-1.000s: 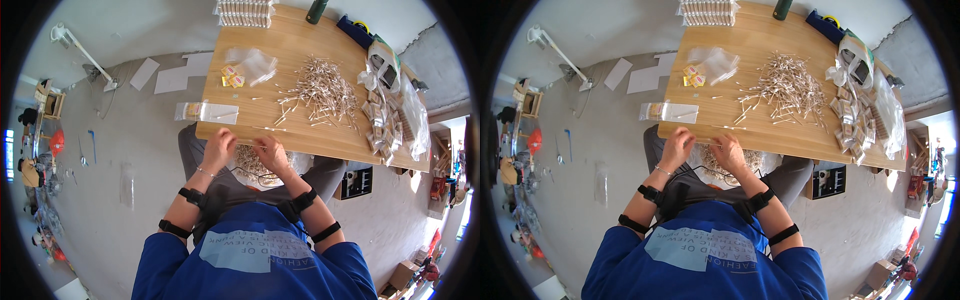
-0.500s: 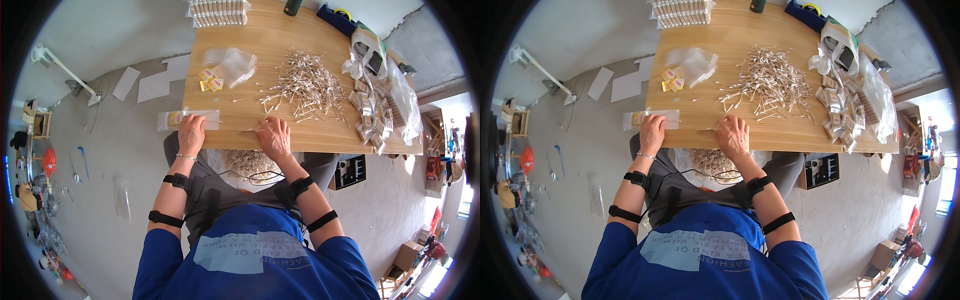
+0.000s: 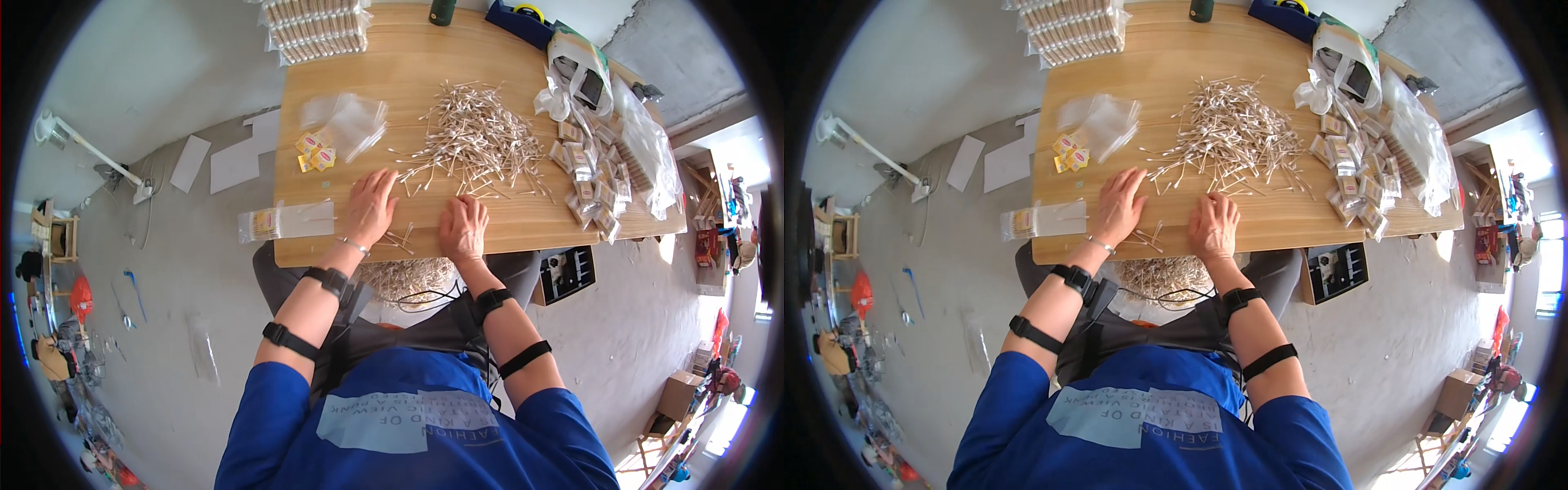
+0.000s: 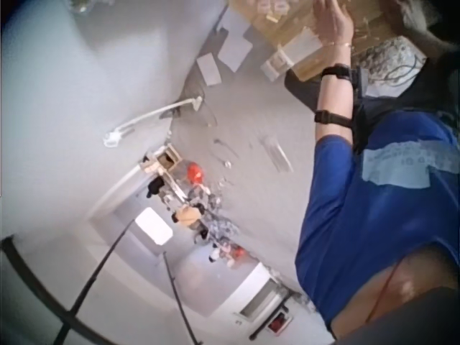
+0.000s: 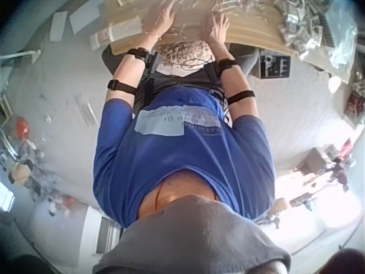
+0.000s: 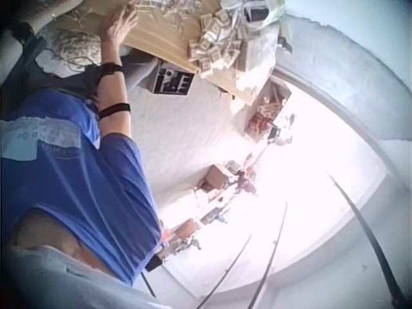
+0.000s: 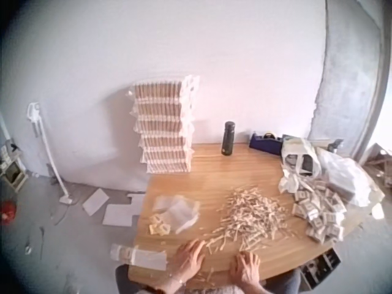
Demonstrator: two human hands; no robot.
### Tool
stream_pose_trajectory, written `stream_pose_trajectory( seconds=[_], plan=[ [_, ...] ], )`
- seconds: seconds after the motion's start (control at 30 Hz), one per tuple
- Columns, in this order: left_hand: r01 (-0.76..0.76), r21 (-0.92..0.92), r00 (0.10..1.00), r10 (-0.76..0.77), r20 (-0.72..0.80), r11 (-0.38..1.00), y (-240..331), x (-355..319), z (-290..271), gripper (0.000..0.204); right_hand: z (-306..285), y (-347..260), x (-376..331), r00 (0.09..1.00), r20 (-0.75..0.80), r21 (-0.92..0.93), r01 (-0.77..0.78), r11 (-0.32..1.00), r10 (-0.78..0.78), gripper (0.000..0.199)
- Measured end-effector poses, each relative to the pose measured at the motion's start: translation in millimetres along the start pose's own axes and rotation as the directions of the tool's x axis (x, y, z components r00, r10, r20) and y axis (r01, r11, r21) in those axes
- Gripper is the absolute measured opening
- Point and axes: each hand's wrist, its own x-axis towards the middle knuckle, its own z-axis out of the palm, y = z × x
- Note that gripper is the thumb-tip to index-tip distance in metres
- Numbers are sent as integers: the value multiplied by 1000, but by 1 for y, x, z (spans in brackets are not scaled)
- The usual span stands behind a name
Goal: Counting and placing cotton swabs into small plastic bags at a workstation.
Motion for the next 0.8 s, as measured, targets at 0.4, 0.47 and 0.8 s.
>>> stream_pose_trajectory(
  seconds=[0.4, 0.47, 0.8],
  plan=[
    [39, -201, 999, -36, 19, 979, -16, 7, 24, 16, 1, -4, 2, 998, 4, -1, -64, 998, 64, 29],
    [53, -213, 997, -38, 74, 976, -16, 0, 14, 15, 0, -2, 2, 997, -4, -7, -73, 997, 73, 31],
    [10, -126, 994, 3, 106, 992, -6, -55, -21, 31, -8, -8, 3, 990, 118, -47, 86, 995, -80, 43]
  ],
)
